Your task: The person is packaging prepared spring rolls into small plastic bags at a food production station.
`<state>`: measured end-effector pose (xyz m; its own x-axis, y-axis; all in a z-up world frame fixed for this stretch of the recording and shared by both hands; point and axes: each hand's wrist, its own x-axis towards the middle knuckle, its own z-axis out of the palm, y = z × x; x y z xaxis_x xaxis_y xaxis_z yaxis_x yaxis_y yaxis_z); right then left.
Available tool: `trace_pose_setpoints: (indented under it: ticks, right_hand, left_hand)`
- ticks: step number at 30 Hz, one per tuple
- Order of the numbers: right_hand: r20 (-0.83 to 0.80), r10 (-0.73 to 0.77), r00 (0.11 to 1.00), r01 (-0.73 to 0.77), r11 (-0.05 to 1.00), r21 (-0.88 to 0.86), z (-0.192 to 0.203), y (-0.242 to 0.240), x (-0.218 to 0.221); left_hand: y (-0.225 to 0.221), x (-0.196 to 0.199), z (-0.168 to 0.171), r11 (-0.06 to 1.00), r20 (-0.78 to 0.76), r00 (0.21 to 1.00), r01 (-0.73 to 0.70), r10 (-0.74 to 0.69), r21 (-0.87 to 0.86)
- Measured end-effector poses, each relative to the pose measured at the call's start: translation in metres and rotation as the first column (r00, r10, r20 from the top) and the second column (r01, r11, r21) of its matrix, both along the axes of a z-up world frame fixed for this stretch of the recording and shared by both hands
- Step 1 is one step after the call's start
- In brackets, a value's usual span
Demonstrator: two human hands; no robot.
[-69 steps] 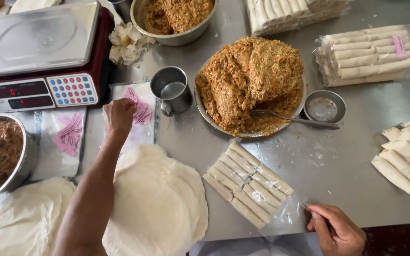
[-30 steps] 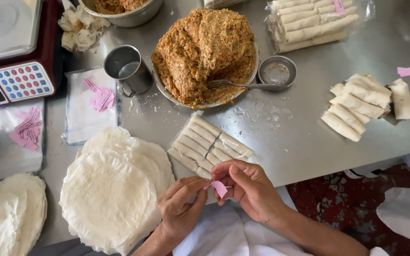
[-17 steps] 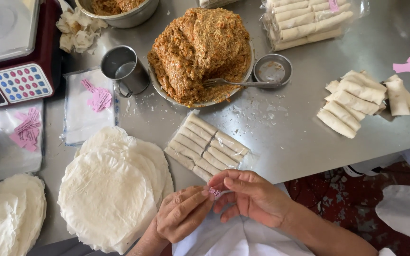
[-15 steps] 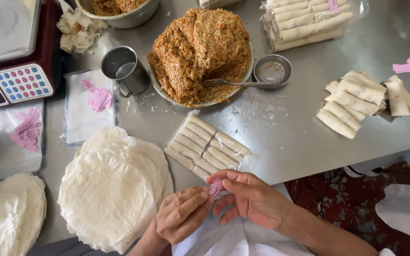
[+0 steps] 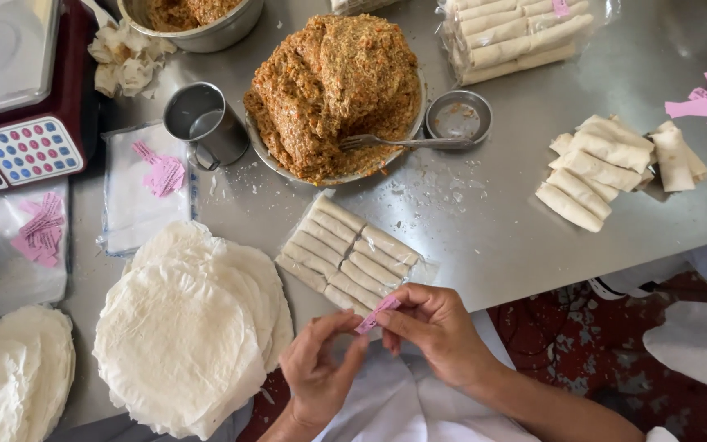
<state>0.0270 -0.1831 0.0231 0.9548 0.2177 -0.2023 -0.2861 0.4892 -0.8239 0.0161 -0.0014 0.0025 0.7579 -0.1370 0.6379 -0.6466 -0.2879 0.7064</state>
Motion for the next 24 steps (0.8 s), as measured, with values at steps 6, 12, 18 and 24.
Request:
trace_pose_setpoints:
  ticks: [6,12,18,24]
  right_hand:
    - [0.265,-0.054,0.963,0.15,0.921,-0.36,-0.006,-0.028,-0.01]
    - [-0.121,-0.091,0.988,-0.004,0.782,-0.623,-0.013,-0.047,-0.007]
    - [-0.062,-0.25,0.966,0.207,0.897,-0.391,-0.014,-0.01,0.012]
    - [-0.024,-0.261,0.965,0.255,0.956,-0.144,-0.037,-0.001,0.022]
  left_hand:
    - [-0.02,-0.01,-0.017,0.993,-0.401,0.915,-0.009,-0.039,-0.115]
    - [-0.035,-0.006,-0.018,0.746,0.243,0.958,-0.274,0.154,0.607]
    - [-0.035,0.008,-0.003,0.875,0.281,0.95,-0.248,0.136,0.416]
    - [-0.038,0.01,0.001,0.94,0.285,0.95,-0.208,0.127,0.272]
